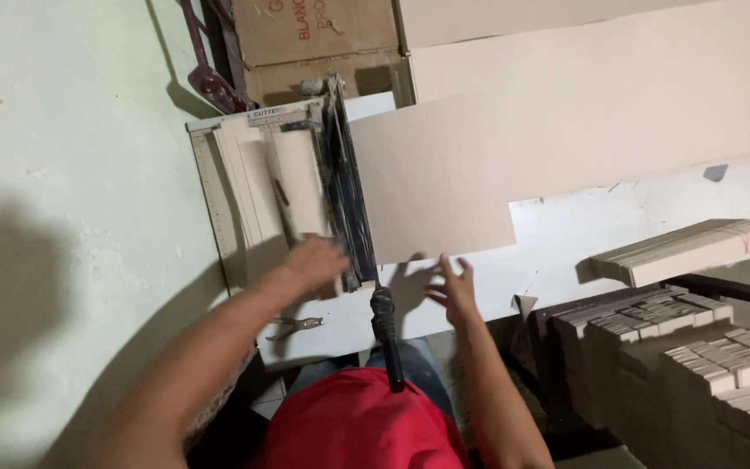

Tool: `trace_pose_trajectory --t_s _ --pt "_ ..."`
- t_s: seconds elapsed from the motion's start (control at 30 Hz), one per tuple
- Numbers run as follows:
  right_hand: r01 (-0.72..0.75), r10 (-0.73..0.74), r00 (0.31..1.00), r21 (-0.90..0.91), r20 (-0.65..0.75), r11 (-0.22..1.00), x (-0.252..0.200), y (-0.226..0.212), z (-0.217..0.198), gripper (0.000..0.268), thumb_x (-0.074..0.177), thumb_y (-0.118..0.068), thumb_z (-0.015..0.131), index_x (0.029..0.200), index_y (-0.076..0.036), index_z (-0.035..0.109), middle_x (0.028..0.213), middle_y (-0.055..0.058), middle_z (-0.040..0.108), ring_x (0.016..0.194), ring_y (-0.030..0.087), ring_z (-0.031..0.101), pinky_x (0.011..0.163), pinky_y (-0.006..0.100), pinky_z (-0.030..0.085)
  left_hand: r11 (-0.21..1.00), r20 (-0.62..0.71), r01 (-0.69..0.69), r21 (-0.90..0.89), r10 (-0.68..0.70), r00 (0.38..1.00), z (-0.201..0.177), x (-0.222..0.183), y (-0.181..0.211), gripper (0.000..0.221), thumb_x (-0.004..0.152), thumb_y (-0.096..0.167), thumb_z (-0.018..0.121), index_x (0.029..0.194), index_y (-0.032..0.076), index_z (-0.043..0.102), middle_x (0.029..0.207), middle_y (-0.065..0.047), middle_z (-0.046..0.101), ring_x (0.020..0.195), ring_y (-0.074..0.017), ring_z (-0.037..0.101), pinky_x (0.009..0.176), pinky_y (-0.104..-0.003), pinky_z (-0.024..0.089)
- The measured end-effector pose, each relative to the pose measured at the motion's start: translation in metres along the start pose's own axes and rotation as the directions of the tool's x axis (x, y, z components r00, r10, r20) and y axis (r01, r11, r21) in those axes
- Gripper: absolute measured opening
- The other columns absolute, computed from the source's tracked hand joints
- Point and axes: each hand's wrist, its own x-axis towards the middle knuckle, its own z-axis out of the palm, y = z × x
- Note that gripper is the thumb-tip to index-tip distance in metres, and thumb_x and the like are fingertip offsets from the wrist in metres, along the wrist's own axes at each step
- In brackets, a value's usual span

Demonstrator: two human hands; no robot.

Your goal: Using a manual guillotine cutter to cut sheets of paper or thin cardboard into smaller pieces at a production facility.

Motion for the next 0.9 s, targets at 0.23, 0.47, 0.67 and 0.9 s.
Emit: trace_pose_trajectory --t_s 0.23,0.47,0.67,0.9 --pt "0.05 -0.059 0.998 0.388 0.012 0.92 0.029 0.008 -0.018 0.035 0.105 -0.04 0.061 0.108 -0.013 0.04 0.089 -0.003 0.043 0.071 0.019 0.064 0.06 0.025 0.057 0.97 0.238 0.244 0.005 -0.238 0.942 0.034 -0.063 -0.06 0.013 0.091 0.027 0.068 0.103 0.02 0.069 0.119 -0.004 0.059 0.099 -0.0272 0.065 0.089 -0.042 0.052" --pt "0.049 -0.062 0.996 0.188 0.066 0.981 0.033 0.022 0.019 0.026 0.105 -0.023 0.062 0.113 -0.004 0.046 0.103 0.011 0.064 0.1 0.032 0.074 0.089 0.047 0.063 0.818 0.353 0.531 -0.219 -0.441 0.825 -0.099 -0.016 -0.032 0.046 0.103 0.037 0.053 0.147 0.024 0.046 0.148 -0.015 0.043 0.139 -0.0349 0.041 0.11 -0.049 0.037" --pt "0.022 -0.022 0.997 0.002 0.072 1.0 0.022 -0.005 0.031 0.027 0.106 -0.033 0.061 0.11 -0.007 0.057 0.102 0.008 0.065 0.103 0.03 0.073 0.095 0.049 0.06 0.565 0.452 0.744 -0.356 -0.593 0.666 0.0 0.065 -0.009 0.124 0.078 0.056 0.08 0.165 0.014 0.001 0.165 -0.034 -0.002 0.152 -0.0502 0.0 0.119 -0.067 0.004" --pt "0.207 -0.05 0.977 -0.876 0.206 0.436 -0.102 -0.076 0.069 0.073 0.102 -0.074 0.027 0.141 -0.019 0.056 0.075 0.001 0.079 0.071 0.021 0.079 0.084 0.042 0.057 0.615 0.039 0.685 -0.39 -0.733 0.679 0.1 0.086 -0.012 0.161 0.041 0.111 0.035 0.165 0.014 0.002 0.166 -0.033 0.003 0.152 -0.0481 0.004 0.114 -0.072 0.006"
